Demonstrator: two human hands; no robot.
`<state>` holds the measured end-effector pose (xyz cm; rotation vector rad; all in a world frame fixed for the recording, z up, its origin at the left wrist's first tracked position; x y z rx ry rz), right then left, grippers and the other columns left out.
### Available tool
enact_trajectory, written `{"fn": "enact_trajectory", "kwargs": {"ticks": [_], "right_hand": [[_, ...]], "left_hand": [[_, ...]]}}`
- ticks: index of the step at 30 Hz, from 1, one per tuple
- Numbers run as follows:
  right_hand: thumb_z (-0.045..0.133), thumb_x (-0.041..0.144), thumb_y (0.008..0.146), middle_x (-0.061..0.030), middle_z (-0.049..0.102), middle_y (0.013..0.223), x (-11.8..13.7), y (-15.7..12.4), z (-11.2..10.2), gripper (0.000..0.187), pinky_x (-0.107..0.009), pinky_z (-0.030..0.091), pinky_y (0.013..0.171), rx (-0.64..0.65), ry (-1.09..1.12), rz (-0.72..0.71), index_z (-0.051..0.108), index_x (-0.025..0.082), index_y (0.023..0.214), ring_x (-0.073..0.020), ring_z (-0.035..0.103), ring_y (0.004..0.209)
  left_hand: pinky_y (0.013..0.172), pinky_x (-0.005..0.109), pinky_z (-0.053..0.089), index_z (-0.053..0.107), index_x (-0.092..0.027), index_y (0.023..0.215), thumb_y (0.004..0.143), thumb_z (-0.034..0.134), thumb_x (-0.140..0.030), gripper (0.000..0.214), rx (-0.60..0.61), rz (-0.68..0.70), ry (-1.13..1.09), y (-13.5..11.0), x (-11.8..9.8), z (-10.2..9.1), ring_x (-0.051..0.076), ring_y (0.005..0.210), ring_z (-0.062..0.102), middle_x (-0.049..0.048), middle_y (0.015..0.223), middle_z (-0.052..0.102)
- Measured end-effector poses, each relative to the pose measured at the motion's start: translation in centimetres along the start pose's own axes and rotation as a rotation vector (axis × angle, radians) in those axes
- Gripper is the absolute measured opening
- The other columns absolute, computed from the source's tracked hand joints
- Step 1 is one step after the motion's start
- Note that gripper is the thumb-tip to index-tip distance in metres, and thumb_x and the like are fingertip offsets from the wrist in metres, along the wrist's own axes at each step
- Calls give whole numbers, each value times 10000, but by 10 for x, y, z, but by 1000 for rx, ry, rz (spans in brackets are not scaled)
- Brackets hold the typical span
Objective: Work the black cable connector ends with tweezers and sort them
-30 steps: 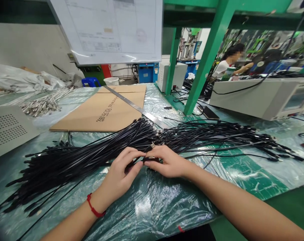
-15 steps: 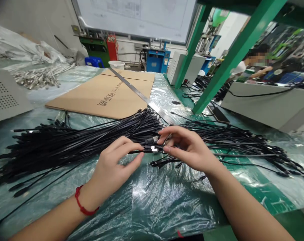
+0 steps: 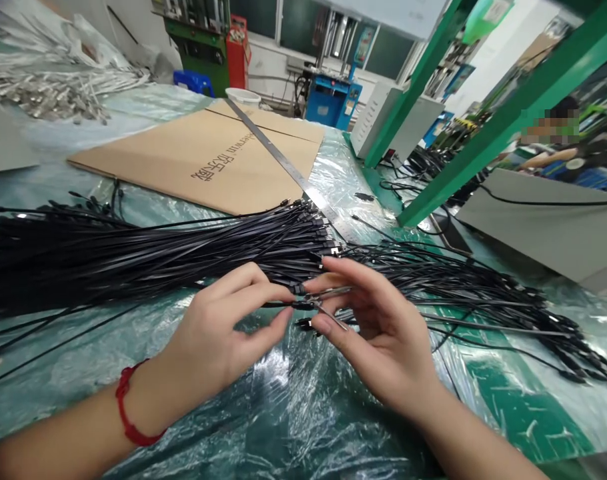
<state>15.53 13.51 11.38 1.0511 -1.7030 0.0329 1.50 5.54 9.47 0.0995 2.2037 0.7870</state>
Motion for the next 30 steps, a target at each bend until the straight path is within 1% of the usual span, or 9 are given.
{"fn": "enact_trajectory", "kwargs": {"ticks": [2, 6, 8, 10, 12, 14, 19, 25, 30], "right_hand": [[724, 117, 865, -43, 739, 1170, -3, 0, 0, 522, -245, 655, 765, -7, 29, 28, 576, 307, 1328, -140, 747, 856], [749, 103, 840, -47, 732, 1192, -2, -2, 6, 427, -258, 659, 785, 41, 23, 19, 640, 278, 1213, -150, 749, 869], [768, 104, 822, -51, 718, 1190, -1, -3, 7, 412, -254, 651, 772, 49, -13, -5, 670, 270, 1186, -150, 734, 884], [779, 106, 811, -51, 696, 1152, 1, -3, 5, 399, -249, 635, 740, 25, -51, -45, 693, 265, 1166, -142, 705, 873], [780, 101, 807, -44, 677, 1077, 2, -3, 4, 404, -251, 616, 723, 15, -67, -79, 697, 264, 1168, -140, 676, 867], [776, 87, 807, -38, 672, 1033, 2, -3, 5, 417, -259, 599, 747, 28, -64, -96, 690, 263, 1174, -147, 662, 902], [768, 42, 794, -43, 677, 1047, 3, -4, 8, 442, -294, 569, 802, 53, -63, -144, 681, 250, 1175, -170, 651, 965], [767, 32, 788, -38, 681, 1060, 4, -4, 8, 440, -292, 567, 807, 48, -81, -161, 679, 250, 1161, -167, 653, 967], [775, 70, 794, -44, 693, 1041, 3, -4, 8, 409, -306, 583, 790, 38, -102, -163, 684, 257, 1146, -183, 666, 954]], "left_hand": [[676, 287, 457, 701, -177, 979, 888, 645, -117, 123, 8, 2, 14, 0, 0, 2, 141, 759, 567, 5, 870, 584], [685, 290, 458, 687, -164, 963, 893, 627, -102, 111, 1, 18, 16, -2, -3, 2, 142, 762, 561, 8, 864, 577], [691, 289, 459, 683, -160, 958, 893, 622, -92, 112, -2, 30, 15, -3, -4, 2, 143, 769, 561, 9, 862, 574], [697, 289, 460, 682, -157, 959, 893, 623, -88, 112, -2, 32, 10, -3, -4, 2, 143, 776, 562, 9, 863, 574], [702, 291, 461, 681, -155, 956, 893, 626, -91, 105, -3, 27, 7, -3, -4, 2, 144, 780, 562, 9, 864, 573], [703, 294, 461, 681, -154, 956, 894, 623, -92, 104, -1, 21, 5, -2, -3, 2, 144, 777, 561, 10, 864, 572], [695, 291, 459, 678, -151, 955, 895, 617, -87, 107, -11, 26, 6, -1, -3, 0, 139, 767, 558, 8, 862, 568], [693, 300, 464, 679, -152, 950, 894, 616, -92, 104, -4, 19, 6, -2, -3, 1, 144, 763, 557, 11, 862, 568], [698, 309, 475, 683, -149, 951, 893, 612, -90, 109, -2, 17, 9, -3, -3, 2, 152, 763, 563, 17, 862, 573]]}}
Point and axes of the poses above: each hand's wrist, its own y-axis towards the middle knuckle, its own z-axis out of the palm, x = y × z, the point moved 9 cm from there along y, towards the middle knuckle
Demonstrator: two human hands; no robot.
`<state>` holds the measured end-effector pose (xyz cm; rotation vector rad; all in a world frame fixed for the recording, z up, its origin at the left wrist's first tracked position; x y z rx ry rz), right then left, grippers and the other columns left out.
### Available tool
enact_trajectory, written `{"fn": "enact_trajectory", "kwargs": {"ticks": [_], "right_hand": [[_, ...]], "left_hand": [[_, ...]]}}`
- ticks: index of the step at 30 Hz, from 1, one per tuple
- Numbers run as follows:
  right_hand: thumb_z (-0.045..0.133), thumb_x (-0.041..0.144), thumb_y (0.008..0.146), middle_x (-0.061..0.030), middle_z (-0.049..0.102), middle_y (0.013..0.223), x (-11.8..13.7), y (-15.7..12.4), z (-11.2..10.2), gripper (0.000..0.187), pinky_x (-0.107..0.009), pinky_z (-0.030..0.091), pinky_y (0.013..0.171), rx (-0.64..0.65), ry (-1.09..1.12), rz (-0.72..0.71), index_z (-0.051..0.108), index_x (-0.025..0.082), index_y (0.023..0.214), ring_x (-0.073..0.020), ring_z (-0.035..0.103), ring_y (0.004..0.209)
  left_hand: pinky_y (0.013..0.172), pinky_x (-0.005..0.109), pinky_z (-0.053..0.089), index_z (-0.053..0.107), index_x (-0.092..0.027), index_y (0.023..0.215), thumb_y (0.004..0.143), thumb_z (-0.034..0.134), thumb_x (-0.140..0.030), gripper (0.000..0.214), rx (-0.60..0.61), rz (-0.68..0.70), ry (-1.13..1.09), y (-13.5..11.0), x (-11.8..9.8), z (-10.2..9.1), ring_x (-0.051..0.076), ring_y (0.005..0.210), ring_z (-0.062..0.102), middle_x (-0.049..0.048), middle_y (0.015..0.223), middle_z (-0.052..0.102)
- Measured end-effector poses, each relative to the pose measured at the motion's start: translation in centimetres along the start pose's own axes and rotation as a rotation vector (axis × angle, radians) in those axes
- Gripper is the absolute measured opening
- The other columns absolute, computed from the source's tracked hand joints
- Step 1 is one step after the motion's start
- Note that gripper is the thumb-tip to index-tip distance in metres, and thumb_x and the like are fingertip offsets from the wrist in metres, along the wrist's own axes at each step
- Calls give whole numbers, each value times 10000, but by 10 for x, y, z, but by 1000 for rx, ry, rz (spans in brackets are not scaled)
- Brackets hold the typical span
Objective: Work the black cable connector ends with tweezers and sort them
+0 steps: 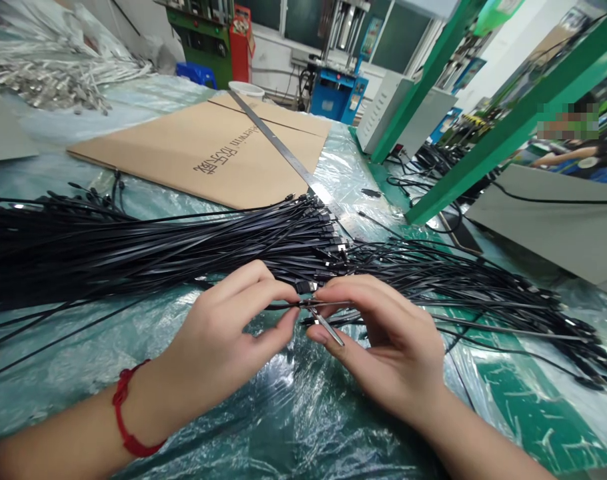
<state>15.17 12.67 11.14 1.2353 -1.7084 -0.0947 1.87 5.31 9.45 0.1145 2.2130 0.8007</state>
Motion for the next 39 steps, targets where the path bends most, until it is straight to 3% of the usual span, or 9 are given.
{"fn": "enact_trajectory", "kwargs": {"ticks": [10, 20, 24, 27, 30, 35, 39], "right_hand": [[762, 87, 814, -45, 722, 1000, 0, -2, 0, 318, -350, 604, 812, 17, -121, -20, 696, 267, 1068, -208, 694, 936], [750, 17, 796, -27, 712, 977, 5, -1, 0, 379, -296, 586, 775, -7, -104, -87, 693, 259, 1083, -171, 683, 896], [736, 65, 823, -50, 671, 1021, -8, 0, -7, 408, -304, 594, 775, -99, -18, -14, 665, 264, 1173, -177, 665, 922], [732, 115, 847, -54, 664, 1056, -17, 2, -1, 386, -308, 610, 822, -40, 2, 61, 651, 269, 1191, -173, 679, 946], [739, 164, 858, -43, 682, 1054, -26, 4, 1, 305, -233, 626, 746, -43, 102, 172, 659, 255, 1137, -126, 711, 841], [787, 265, 827, -24, 733, 867, -41, 6, 2, 271, -177, 607, 615, -93, 288, 372, 684, 211, 1072, -114, 726, 696], [766, 259, 847, -25, 731, 909, -41, 4, 4, 262, -213, 619, 664, -74, 236, 352, 678, 225, 1091, -125, 729, 747]], "left_hand": [[683, 315, 484, 695, -136, 950, 891, 607, -78, 121, 16, 17, 23, -1, 0, 2, 162, 761, 560, 26, 855, 573], [683, 316, 478, 681, -144, 951, 901, 587, -70, 129, 7, 62, 72, -3, -5, 4, 161, 757, 558, 24, 835, 576], [699, 314, 475, 661, -168, 976, 909, 594, -97, 118, -15, 53, 52, -2, -5, 0, 155, 763, 553, 16, 845, 570], [700, 308, 471, 651, -172, 979, 916, 600, -109, 103, -30, 57, 37, -1, -5, -2, 149, 764, 554, 12, 843, 571], [734, 313, 480, 653, -174, 1050, 932, 607, -120, 137, -35, 89, 31, -1, -6, -3, 148, 797, 574, 19, 880, 602], [763, 316, 476, 635, -208, 1202, 973, 593, -133, 245, 13, 157, 73, -4, -7, 0, 150, 835, 576, 23, 929, 621], [737, 316, 464, 654, -191, 1140, 984, 597, -151, 171, 23, 197, 93, -3, -7, -1, 153, 812, 567, 21, 893, 622]]}}
Point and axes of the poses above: each hand's wrist, its own y-axis towards the middle knuckle, its own z-axis out of the palm, x = y × z, the point moved 9 cm from there along y, towards the middle knuckle
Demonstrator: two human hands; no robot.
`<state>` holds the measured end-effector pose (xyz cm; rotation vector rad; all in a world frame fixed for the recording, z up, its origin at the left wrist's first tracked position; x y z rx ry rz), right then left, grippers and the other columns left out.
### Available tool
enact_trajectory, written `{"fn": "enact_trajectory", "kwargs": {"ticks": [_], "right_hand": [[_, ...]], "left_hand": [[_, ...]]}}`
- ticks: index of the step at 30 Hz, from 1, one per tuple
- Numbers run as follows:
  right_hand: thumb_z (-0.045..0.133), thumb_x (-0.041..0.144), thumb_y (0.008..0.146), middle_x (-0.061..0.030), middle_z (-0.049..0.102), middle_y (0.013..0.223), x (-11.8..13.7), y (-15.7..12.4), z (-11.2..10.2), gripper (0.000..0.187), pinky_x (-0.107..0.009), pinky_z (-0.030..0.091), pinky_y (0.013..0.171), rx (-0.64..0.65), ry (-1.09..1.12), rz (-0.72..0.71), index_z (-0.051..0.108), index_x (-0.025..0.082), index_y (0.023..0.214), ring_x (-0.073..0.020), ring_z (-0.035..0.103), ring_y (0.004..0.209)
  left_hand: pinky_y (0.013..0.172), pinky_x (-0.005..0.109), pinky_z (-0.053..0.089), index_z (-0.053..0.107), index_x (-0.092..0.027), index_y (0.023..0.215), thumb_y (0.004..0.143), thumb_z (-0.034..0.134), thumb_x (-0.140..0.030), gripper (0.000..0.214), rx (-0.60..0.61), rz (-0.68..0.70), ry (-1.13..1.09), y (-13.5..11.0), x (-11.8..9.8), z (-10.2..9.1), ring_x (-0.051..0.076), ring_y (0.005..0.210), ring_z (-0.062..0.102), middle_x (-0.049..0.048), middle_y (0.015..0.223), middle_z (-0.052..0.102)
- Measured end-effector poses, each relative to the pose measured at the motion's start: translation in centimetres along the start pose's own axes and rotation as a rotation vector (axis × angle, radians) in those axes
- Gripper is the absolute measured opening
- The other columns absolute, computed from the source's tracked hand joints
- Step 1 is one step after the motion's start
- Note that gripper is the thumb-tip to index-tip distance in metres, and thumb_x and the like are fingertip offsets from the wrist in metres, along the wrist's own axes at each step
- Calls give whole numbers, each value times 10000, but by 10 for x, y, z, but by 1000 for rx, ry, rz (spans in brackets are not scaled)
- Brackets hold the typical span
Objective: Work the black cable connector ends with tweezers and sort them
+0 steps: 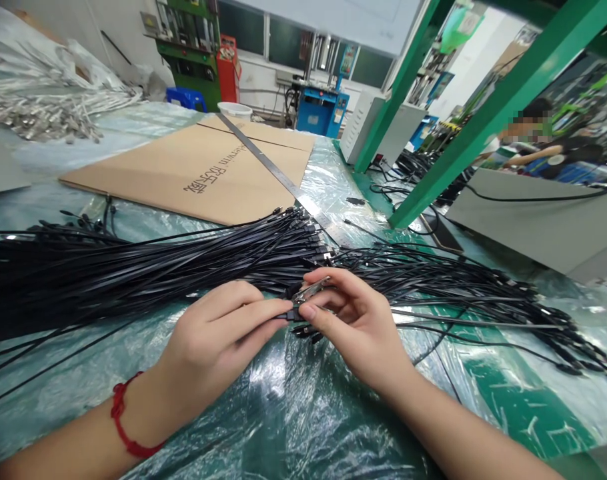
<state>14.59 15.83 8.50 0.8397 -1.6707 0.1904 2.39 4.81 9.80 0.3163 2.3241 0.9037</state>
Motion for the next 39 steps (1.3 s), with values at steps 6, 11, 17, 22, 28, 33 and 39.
{"fn": "enact_trajectory", "kwargs": {"ticks": [6, 11, 17, 22, 28, 33, 39], "right_hand": [[762, 77, 780, -64, 721, 1044, 42, -24, -1, 469, -378, 614, 848, -13, -362, -534, 650, 251, 1201, -221, 703, 983], [753, 44, 758, -60, 737, 1031, 55, -31, 9, 525, -353, 646, 788, 79, -469, -660, 640, 239, 1232, -219, 729, 951], [754, 44, 774, -62, 739, 1023, 55, -31, 11, 518, -351, 650, 803, 97, -516, -660, 627, 240, 1237, -216, 728, 963], [747, 68, 796, -58, 746, 1015, 56, -31, 11, 464, -338, 652, 797, 99, -526, -663, 633, 239, 1211, -207, 735, 944], [746, 70, 800, -50, 751, 988, 57, -28, 13, 415, -319, 652, 787, 109, -515, -651, 650, 239, 1166, -198, 741, 920], [753, 54, 786, -51, 753, 990, 56, -28, 14, 407, -298, 647, 795, 122, -508, -656, 662, 219, 1146, -191, 742, 919], [730, 12, 800, -65, 741, 994, 57, -29, 15, 384, -292, 639, 816, 137, -508, -693, 656, 177, 1139, -182, 729, 941]], "left_hand": [[722, 326, 462, 670, -154, 1066, 1004, 558, -149, 129, 31, 40, 32, 1, -6, 1, 165, 797, 568, 39, 881, 643], [737, 325, 473, 673, -149, 1042, 1021, 524, -164, 151, 52, 34, 32, 1, -4, 3, 170, 815, 577, 46, 898, 645], [734, 326, 466, 674, -144, 1031, 1028, 510, -170, 166, 62, 26, 34, 1, -3, 5, 169, 807, 567, 41, 887, 628], [719, 326, 449, 673, -147, 1009, 1038, 483, -172, 194, 79, 24, 51, 0, -4, 5, 168, 795, 548, 36, 861, 607], [714, 334, 435, 674, -142, 977, 1044, 465, -183, 223, 98, 26, 57, 0, -4, 7, 169, 785, 529, 34, 852, 589], [720, 334, 433, 675, -135, 965, 1040, 466, -175, 226, 114, 31, 58, 0, -4, 8, 173, 789, 528, 34, 853, 581], [694, 335, 419, 684, -125, 955, 1024, 488, -154, 211, 100, 33, 65, 1, -4, 7, 172, 768, 522, 29, 836, 570]]}}
Point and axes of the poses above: each hand's wrist, its own y-axis towards the middle knuckle, its own z-axis out of the palm, x = y × z, the point moved 9 cm from there along y, towards the middle knuckle
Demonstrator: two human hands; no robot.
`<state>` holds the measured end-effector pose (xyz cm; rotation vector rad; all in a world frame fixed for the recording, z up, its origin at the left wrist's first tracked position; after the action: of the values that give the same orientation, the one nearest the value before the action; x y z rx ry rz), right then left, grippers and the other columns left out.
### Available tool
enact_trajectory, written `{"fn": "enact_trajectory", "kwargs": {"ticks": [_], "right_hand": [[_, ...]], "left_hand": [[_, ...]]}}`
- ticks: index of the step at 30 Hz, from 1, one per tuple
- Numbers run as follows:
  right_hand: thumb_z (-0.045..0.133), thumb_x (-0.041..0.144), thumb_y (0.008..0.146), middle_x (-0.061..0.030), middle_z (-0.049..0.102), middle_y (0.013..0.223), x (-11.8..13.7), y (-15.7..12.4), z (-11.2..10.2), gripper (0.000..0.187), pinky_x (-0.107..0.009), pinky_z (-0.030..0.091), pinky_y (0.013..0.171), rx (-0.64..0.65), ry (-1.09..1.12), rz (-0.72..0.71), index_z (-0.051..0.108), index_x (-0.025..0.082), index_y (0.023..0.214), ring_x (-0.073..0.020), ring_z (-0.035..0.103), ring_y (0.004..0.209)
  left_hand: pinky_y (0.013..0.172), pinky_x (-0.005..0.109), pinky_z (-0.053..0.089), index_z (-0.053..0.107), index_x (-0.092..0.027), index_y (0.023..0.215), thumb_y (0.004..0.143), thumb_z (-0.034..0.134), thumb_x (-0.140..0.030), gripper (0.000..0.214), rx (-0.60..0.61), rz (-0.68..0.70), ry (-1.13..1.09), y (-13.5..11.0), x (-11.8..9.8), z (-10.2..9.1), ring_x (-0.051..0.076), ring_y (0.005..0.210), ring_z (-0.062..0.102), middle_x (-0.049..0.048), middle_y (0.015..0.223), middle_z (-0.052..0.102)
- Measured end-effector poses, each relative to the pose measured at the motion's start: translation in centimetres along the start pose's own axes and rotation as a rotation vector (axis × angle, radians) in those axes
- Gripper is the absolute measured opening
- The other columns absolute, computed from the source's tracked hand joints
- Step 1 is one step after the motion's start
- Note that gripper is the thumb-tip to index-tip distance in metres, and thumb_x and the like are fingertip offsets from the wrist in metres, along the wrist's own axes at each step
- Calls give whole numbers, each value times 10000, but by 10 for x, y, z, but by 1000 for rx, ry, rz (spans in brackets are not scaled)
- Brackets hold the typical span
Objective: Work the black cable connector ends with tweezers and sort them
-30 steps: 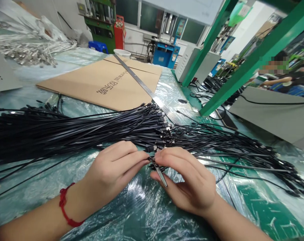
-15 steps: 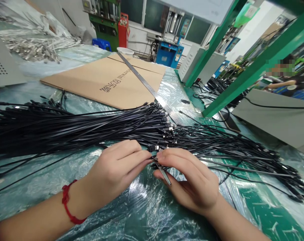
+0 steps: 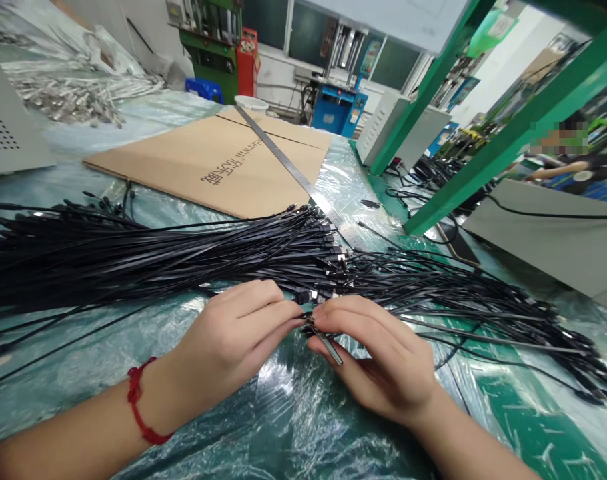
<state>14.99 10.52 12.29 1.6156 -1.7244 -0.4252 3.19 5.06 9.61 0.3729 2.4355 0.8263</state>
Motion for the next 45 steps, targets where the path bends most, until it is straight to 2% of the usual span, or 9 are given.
{"fn": "enact_trajectory", "kwargs": {"ticks": [7, 13, 18, 34, 36, 40, 43, 45], "right_hand": [[720, 18, 816, -45, 746, 957, 2, 1, -1, 359, -278, 639, 779, 7, 2, 11, 666, 202, 1119, -170, 737, 882], [740, 10, 778, -61, 729, 1016, -17, -7, -6, 427, -343, 619, 812, -104, 118, 139, 663, 206, 1149, -204, 712, 960], [746, 3, 755, -70, 734, 1025, -11, -9, -4, 465, -367, 625, 817, -67, 112, 68, 657, 190, 1171, -215, 712, 964], [723, -2, 786, -58, 745, 989, 1, -2, -4, 387, -301, 646, 767, -6, 33, 0, 670, 198, 1113, -187, 737, 914], [718, 4, 796, -51, 736, 973, -5, -5, -5, 372, -312, 639, 751, -44, 64, 37, 666, 211, 1101, -186, 727, 898], [727, 41, 804, -46, 672, 956, -24, -11, -14, 355, -311, 611, 752, -254, 154, 199, 647, 225, 1099, -177, 676, 895], [694, 72, 851, -62, 621, 1036, -34, -12, -4, 329, -274, 615, 720, -229, 249, 335, 626, 236, 1127, -166, 659, 924], [673, 76, 871, -68, 606, 1056, -33, -9, 3, 312, -242, 618, 697, -178, 320, 362, 616, 235, 1133, -156, 659, 926]], "left_hand": [[684, 329, 420, 689, -131, 972, 1017, 516, -166, 183, -9, -27, -41, -2, 3, 1, 164, 765, 531, 24, 839, 573], [701, 308, 427, 683, -148, 989, 1008, 550, -178, 137, -34, -54, -110, -1, 5, 0, 150, 777, 535, 17, 851, 578], [701, 303, 426, 687, -151, 990, 1008, 551, -180, 140, -35, -58, -125, -1, 5, 0, 149, 777, 539, 18, 850, 581], [668, 295, 415, 684, -139, 908, 1011, 532, -173, 186, -7, -39, -123, 0, 3, 1, 144, 748, 522, 11, 810, 542], [673, 295, 419, 686, -145, 928, 1011, 539, -181, 173, -9, -45, -129, -1, 4, 2, 144, 754, 528, 10, 815, 549], [709, 294, 443, 682, -167, 1018, 1006, 568, -211, 123, -37, -67, -169, -2, 5, 0, 141, 788, 553, 13, 870, 586], [741, 292, 466, 671, -175, 1061, 983, 616, -226, 108, -76, -74, -219, -1, 6, -4, 142, 827, 575, 20, 921, 613], [751, 291, 476, 670, -176, 1068, 966, 647, -237, 122, -97, -77, -247, 0, 7, -6, 145, 842, 587, 23, 935, 626]]}}
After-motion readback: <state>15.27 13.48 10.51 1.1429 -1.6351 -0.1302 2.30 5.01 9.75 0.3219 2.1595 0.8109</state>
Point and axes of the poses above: each hand's wrist, its own y-axis towards the middle knuckle, its own z-axis out of the palm, x = y × z, the point moved 9 cm from there along y, towards the middle knuckle
